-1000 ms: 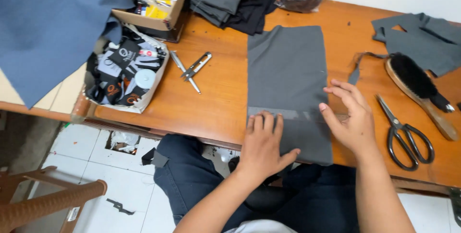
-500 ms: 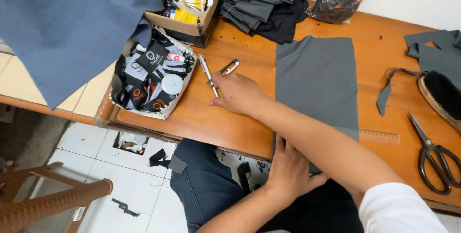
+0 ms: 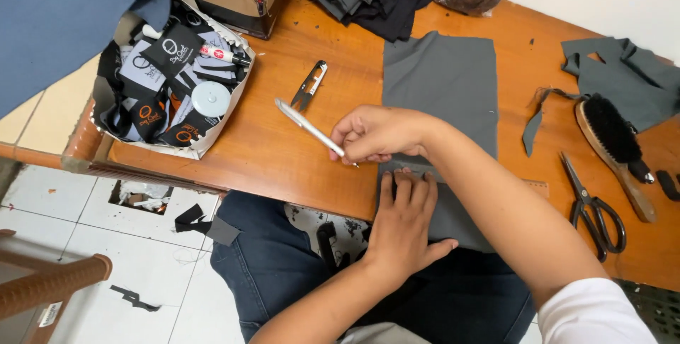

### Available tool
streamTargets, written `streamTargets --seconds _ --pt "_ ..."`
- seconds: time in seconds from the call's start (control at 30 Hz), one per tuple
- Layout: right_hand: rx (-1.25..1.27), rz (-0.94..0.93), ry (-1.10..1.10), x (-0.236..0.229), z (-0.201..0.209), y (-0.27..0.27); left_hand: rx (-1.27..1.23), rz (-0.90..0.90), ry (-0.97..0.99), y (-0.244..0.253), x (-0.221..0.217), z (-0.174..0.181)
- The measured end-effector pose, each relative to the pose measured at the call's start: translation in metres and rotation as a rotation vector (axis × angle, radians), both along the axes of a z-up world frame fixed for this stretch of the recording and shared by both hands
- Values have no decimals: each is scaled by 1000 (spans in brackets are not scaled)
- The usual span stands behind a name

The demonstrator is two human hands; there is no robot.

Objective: The person measures and marks a gray fabric piece on a wooden table using a ruler and a pen. They repeatedly reposition the ruler and draw straight lines along its edge to create a pattern on the fabric.

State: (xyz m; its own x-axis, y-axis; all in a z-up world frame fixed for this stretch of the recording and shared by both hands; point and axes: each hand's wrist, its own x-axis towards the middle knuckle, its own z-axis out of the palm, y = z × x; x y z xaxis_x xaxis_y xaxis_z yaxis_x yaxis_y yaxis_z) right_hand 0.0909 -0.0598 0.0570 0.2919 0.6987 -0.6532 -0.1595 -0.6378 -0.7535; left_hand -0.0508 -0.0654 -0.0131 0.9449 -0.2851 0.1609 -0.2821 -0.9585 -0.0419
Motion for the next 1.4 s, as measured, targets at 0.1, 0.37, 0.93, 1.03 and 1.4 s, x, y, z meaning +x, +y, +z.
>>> streamTargets --seconds 0.1,0.37,0.93,1.03,1.4 --pt "297 -100 73 -3 -14 -33 -37 -11 31 -1 1 -3" --pt "277 -414 -426 -16 -35 -70 -10 -18 17 0 1 0" --pt "255 -395 -818 -10 -89 -86 -173 -96 44 -3 9 -7" --pt "257 -389 -854 -10 -90 -87 -205 -92 51 -2 9 -6" --pt "289 -396 -818 -11 -90 -88 -233 -86 35 -3 9 -9"
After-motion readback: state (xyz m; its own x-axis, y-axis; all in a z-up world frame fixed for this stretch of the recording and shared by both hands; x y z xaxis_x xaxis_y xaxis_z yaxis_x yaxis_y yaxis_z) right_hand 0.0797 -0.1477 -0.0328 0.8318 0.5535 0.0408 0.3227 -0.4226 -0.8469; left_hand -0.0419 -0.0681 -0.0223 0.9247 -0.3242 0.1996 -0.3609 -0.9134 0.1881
